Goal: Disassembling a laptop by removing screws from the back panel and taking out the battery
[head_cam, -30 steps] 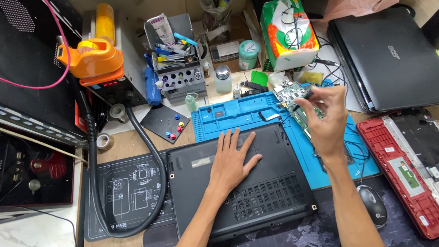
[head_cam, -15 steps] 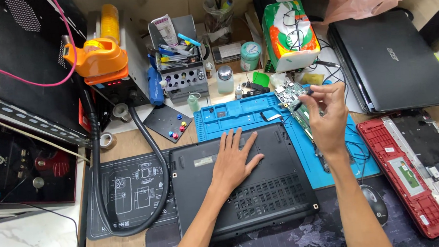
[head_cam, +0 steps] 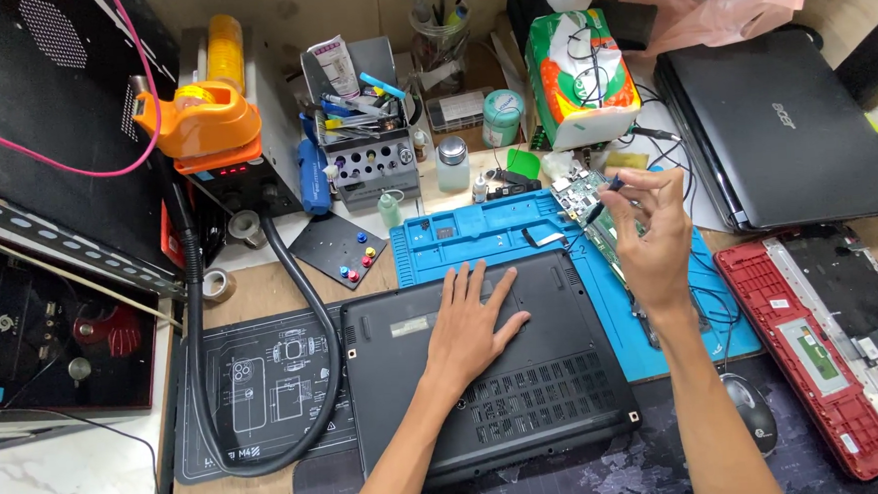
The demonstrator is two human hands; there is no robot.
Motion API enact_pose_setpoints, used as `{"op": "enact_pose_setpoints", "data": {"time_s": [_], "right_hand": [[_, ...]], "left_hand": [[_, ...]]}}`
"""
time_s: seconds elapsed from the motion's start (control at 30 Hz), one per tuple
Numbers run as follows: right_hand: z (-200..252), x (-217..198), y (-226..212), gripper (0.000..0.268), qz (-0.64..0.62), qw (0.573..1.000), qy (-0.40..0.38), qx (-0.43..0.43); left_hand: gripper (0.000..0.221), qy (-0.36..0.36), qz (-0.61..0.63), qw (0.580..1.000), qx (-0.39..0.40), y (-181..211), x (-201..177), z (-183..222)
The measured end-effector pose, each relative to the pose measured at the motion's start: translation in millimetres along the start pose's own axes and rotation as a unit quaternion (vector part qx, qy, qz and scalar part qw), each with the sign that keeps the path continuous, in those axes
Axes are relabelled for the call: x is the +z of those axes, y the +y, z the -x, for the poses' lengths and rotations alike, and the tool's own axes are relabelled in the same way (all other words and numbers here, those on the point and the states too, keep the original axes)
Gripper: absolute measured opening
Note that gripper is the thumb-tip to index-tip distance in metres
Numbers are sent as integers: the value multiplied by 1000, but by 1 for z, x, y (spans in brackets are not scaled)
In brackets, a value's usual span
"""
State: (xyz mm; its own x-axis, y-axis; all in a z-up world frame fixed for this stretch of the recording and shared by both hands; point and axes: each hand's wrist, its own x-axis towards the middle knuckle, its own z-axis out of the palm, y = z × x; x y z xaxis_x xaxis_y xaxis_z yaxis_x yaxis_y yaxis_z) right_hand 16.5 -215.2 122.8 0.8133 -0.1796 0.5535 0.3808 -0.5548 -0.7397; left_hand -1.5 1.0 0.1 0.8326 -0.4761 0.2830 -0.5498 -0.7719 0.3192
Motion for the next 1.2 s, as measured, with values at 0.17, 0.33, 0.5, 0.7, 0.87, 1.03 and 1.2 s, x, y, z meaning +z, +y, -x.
{"op": "enact_pose_setpoints", "data": {"time_s": [0.17, 0.33, 0.5, 0.7, 0.87, 1.03, 1.2], "right_hand": [[3, -1, 3, 22, 11, 1000, 1, 11], [2, 4, -1, 30, 10, 1000, -12, 4], [8, 8, 9, 37, 15, 1000, -9, -1], [24, 7, 16, 44, -26, 994, 103, -33], [58, 18, 18, 42, -89, 985, 125, 83], [89, 36, 30, 47, -141, 967, 26, 212], [104, 43, 44, 42, -168, 954, 5, 248]], "left_hand": [[59, -1, 1, 1000, -2, 1, -1, 0], [59, 0, 1, 1000, -5, 1, -3, -1], [59, 6, -4, 1000, -2, 1, 0, 0], [59, 14, -2, 1000, -2, 1, 0, 1], [44, 23, 32, 999, -5, -3, 1, 0], [36, 46, 77, 996, -15, -11, 1, 0], [29, 52, 130, 990, -33, -25, 12, -6]]}}
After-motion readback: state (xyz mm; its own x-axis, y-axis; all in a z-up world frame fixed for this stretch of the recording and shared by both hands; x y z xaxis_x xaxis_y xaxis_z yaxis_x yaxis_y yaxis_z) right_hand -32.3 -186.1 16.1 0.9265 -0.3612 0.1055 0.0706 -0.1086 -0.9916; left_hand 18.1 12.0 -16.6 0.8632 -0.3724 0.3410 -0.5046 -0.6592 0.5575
